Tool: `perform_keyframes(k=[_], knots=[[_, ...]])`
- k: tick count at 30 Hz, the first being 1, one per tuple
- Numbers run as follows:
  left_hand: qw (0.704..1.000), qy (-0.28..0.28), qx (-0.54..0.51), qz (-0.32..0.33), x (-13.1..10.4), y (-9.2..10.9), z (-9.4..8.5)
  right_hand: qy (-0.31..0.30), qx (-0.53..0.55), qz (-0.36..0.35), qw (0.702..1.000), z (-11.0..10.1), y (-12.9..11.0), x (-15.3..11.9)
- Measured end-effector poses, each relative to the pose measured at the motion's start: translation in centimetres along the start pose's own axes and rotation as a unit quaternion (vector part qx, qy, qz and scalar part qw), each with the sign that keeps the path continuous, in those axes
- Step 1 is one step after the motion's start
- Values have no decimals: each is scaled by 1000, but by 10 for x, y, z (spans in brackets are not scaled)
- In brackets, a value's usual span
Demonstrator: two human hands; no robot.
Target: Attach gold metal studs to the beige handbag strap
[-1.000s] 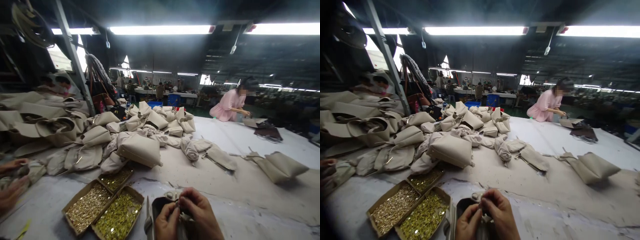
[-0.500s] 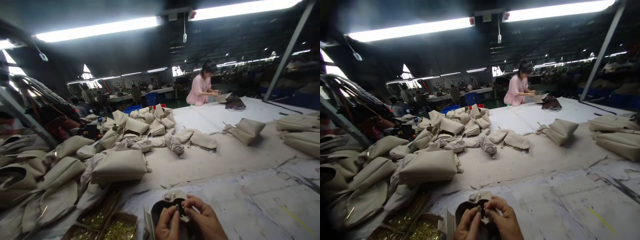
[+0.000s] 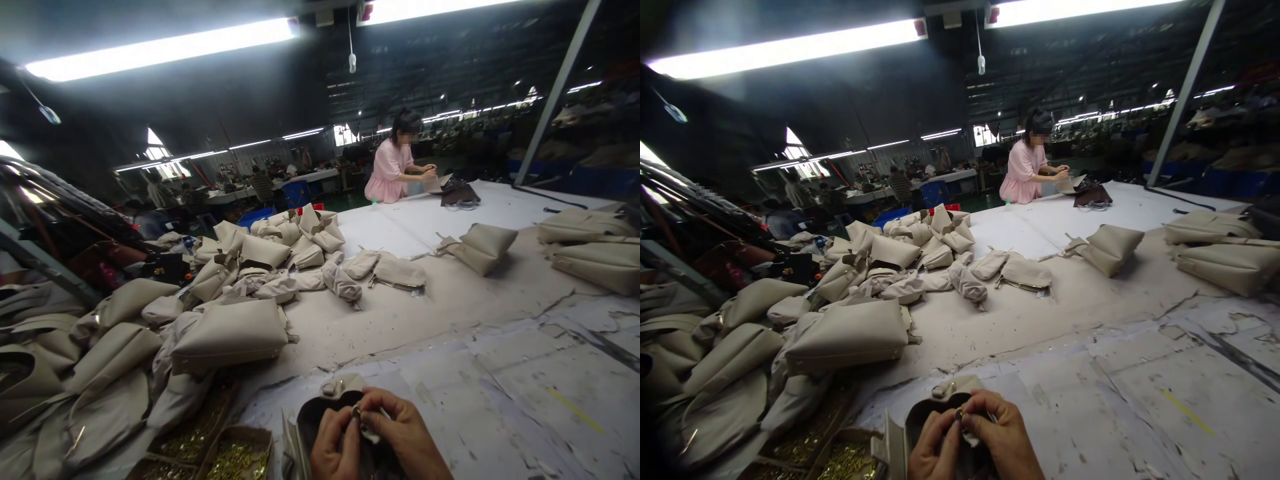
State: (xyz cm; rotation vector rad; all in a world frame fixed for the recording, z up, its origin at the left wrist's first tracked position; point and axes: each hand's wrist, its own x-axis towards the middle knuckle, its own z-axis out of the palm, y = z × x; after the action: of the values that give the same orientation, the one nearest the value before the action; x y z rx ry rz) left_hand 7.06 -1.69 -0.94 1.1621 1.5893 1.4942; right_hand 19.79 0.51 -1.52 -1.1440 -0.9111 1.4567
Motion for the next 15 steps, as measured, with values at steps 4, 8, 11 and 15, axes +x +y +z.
perform_keyframes(k=[4,8,11,15], knots=[[1000,-7,-3,9,-1,-4,0,6,-1,-8,1000,0,7,0],[999,-16,-8,28,0,-11,1,8,-4,-13,1000,1,2,-2],[999,-25,-8,38,-1,-17,1,10,2,-14,1000,1,-5,-5],[996,-33,2,78,-4,-22,5,17,13,-40,999,1,-2,-9]])
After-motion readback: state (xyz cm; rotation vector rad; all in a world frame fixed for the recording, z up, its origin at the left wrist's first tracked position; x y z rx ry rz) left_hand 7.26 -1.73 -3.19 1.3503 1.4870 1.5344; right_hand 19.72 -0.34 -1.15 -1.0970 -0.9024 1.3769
